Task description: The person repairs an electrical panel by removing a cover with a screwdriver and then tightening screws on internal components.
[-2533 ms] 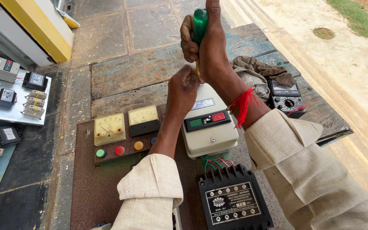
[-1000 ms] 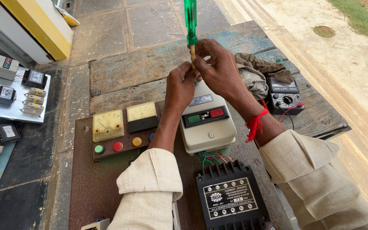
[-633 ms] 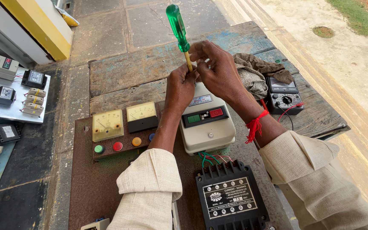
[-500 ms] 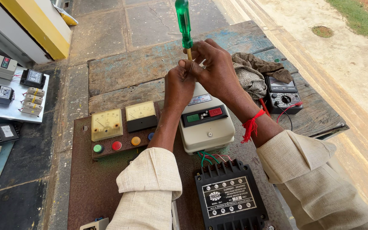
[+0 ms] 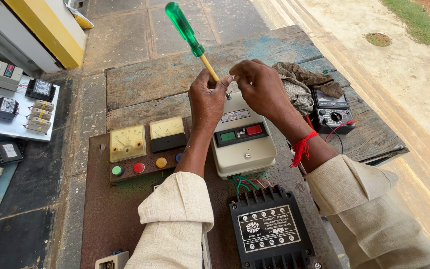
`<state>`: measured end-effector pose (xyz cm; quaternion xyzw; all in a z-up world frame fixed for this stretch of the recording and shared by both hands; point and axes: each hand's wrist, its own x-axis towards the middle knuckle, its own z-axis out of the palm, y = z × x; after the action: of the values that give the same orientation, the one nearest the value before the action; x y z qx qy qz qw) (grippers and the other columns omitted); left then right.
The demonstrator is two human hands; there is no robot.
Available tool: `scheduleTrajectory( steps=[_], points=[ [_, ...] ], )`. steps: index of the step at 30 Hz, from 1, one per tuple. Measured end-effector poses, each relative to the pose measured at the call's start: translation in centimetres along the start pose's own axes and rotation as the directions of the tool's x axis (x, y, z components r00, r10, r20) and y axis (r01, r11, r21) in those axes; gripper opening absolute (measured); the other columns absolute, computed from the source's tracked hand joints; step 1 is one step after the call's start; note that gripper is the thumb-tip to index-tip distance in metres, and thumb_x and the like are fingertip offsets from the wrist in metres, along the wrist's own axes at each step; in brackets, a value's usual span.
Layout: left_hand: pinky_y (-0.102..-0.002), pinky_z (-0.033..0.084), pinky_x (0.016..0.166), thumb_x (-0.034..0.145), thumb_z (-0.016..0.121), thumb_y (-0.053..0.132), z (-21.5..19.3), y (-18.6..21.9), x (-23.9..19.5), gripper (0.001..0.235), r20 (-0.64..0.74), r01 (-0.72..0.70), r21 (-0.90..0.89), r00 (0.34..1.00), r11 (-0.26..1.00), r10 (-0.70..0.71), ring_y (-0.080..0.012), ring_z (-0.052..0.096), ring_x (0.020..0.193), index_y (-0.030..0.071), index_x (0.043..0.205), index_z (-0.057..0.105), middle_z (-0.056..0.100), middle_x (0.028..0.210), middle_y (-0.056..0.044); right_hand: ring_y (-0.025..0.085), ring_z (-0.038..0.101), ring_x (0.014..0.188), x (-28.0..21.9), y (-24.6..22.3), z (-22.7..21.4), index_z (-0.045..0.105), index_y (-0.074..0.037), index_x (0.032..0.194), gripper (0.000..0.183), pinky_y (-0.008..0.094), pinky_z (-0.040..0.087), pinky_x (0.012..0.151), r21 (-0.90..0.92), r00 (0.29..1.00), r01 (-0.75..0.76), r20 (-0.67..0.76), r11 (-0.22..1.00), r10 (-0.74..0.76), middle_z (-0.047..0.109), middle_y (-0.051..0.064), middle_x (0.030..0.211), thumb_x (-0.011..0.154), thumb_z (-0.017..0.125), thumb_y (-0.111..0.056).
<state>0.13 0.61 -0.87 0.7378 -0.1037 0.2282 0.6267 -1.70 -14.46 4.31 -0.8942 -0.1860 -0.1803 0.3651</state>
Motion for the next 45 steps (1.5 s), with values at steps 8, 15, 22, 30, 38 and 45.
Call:
scheduleTrajectory(
  steps=[8,15,22,30,38,45],
  points=[
    [-0.028,0.051,0.056,0.098,0.071,0.021,0.1,-0.6,0.0,0.02,-0.102,-0.014,-0.124,0.995,0.992,0.001,-0.0067,0.059,0.062,0.005,0.091,0.061,0.061,0.069,0.0,0.035,0.066,0.094,-0.8,0.5,1.5,0.076,-0.008,0.089,0.021,0.048,0.053,0.079,-0.362,0.992,0.118,0.087,0.925,-0.092,0.069,0.012,0.092,0.089,0.075,-0.03],
    [-0.03,0.048,0.056,0.099,0.071,0.026,0.2,-1.5,0.2,0.025,-0.149,0.009,-0.011,0.989,1.0,-0.01,-0.0085,0.057,0.062,0.005,0.089,0.06,0.06,0.07,0.0,0.036,0.065,0.099,-0.6,1.5,2.0,0.075,-0.006,0.097,0.012,0.046,0.053,0.088,-0.263,0.939,0.343,0.13,0.902,-0.319,0.067,0.013,0.097,0.088,0.067,-0.007],
    [-0.03,0.049,0.055,0.101,0.069,0.028,0.3,-1.2,0.1,0.026,-0.141,0.043,-0.023,0.989,0.999,-0.046,-0.0092,0.061,0.061,0.005,0.091,0.06,0.06,0.069,-0.001,0.031,0.068,0.091,-3.7,-1.3,-1.1,0.073,-0.004,0.108,0.025,0.045,0.056,0.08,-0.066,0.991,0.13,-0.028,0.989,-0.132,0.064,0.014,0.105,0.089,0.057,0.0],
    [-0.028,0.052,0.052,0.098,0.069,0.028,0.5,-1.3,0.0,0.025,-0.109,0.033,-0.048,0.993,0.998,-0.038,-0.0079,0.064,0.061,0.006,0.092,0.06,0.063,0.07,-0.001,0.026,0.066,0.081,-10.8,-4.5,-4.2,0.072,-0.005,0.083,0.028,0.044,0.053,0.068,-0.246,0.893,0.322,0.4,0.914,-0.207,0.066,0.007,0.081,0.085,0.078,-0.033],
    [-0.032,0.047,0.059,0.101,0.069,0.025,-0.7,-0.4,-1.0,0.023,-0.158,0.013,0.006,0.987,1.0,-0.012,-0.0117,0.055,0.064,0.005,0.093,0.061,0.058,0.071,-0.003,0.03,0.064,0.101,-11.7,-5.2,-4.8,0.07,-0.007,0.103,0.017,0.044,0.051,0.088,-0.134,0.876,0.37,0.379,0.919,-0.297,0.065,0.01,0.102,0.088,0.068,-0.013],
    [-0.029,0.056,0.07,0.105,0.062,0.019,-5.5,-1.6,-1.6,0.02,-0.217,-0.109,-0.051,0.971,0.993,0.095,-0.011,0.066,0.074,0.005,0.092,0.057,0.065,0.078,-0.003,0.053,0.042,0.131,-6.2,-3.6,-1.5,0.051,-0.007,0.143,0.095,0.067,0.041,0.098,-0.356,0.982,-0.063,0.145,0.932,0.122,0.043,0.03,0.142,0.08,0.073,-0.073]
  ],
)
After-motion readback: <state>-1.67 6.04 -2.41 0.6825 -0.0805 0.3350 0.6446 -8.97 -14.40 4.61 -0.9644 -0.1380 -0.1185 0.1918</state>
